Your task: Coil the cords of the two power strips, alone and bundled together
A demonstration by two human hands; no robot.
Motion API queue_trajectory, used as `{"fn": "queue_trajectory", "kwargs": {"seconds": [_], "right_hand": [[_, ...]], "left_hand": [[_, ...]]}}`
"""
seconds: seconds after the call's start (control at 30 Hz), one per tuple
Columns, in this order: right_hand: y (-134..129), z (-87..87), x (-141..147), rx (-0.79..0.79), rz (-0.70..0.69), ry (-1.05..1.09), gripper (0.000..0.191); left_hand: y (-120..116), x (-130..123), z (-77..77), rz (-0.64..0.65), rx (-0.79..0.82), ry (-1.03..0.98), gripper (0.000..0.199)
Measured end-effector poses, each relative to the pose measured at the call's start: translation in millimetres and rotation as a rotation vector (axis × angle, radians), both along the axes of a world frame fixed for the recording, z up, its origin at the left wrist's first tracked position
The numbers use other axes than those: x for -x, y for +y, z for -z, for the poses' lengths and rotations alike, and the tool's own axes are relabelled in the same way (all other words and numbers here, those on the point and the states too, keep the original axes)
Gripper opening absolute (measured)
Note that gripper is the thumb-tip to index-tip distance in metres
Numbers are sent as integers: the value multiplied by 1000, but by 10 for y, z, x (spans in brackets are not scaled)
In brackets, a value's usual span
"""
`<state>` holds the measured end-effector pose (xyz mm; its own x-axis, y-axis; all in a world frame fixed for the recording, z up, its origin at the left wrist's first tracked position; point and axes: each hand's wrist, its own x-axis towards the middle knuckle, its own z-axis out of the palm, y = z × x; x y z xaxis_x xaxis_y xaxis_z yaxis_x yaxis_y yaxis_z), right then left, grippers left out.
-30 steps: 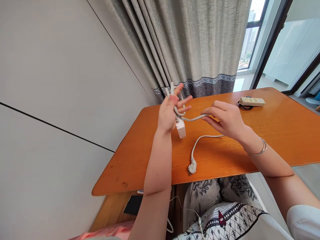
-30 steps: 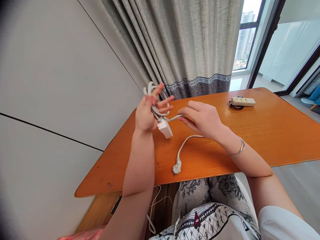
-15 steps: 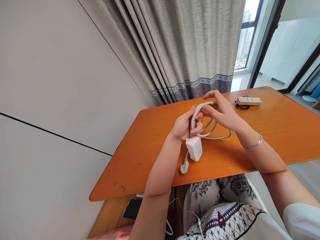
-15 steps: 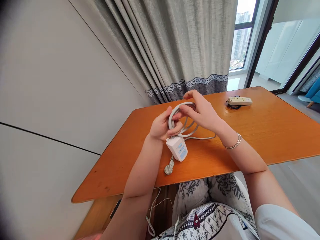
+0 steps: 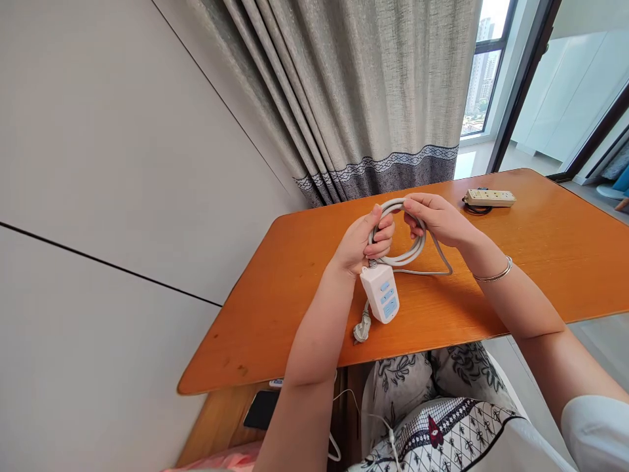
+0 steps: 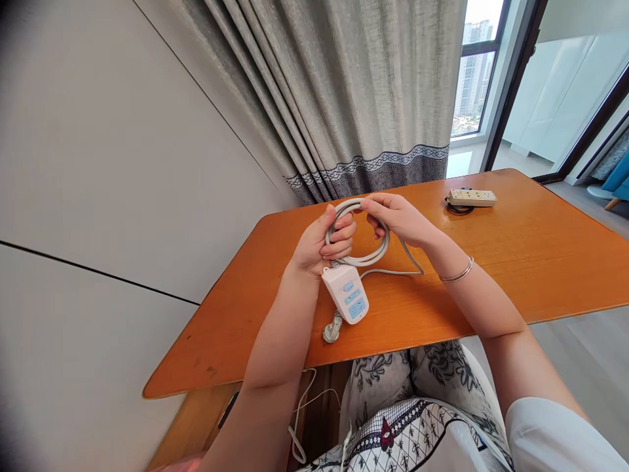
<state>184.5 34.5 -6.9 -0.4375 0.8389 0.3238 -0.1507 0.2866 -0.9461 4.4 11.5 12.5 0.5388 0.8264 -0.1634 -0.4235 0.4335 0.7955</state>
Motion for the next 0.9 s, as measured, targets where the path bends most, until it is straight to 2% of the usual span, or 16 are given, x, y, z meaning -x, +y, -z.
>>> {"fn": "queue_trajectory", "kwargs": {"seconds": [0.17,0.3,0.4,0.57,0.7,0.9], "right_hand": [[56,70,0,76,-78,34,48],[64,149,133,14,21,92,56],[59,155,179,41,43,129,57],[48,119,140,228,-127,175,51],[53,173,217,325,-174,199,59],[82,328,409,312,6,242,55]], "left_hand": [[58,41,10,-93,-7,-147,47],[91,69,18,-66,9,-194,50],[52,51,11,-56,14,-214,53],[-43,10,29,-57,-31,-193,51],[-34,9,76,-128,-187,-130,50],[2,-41,98,-297,-553,-56,49]]}}
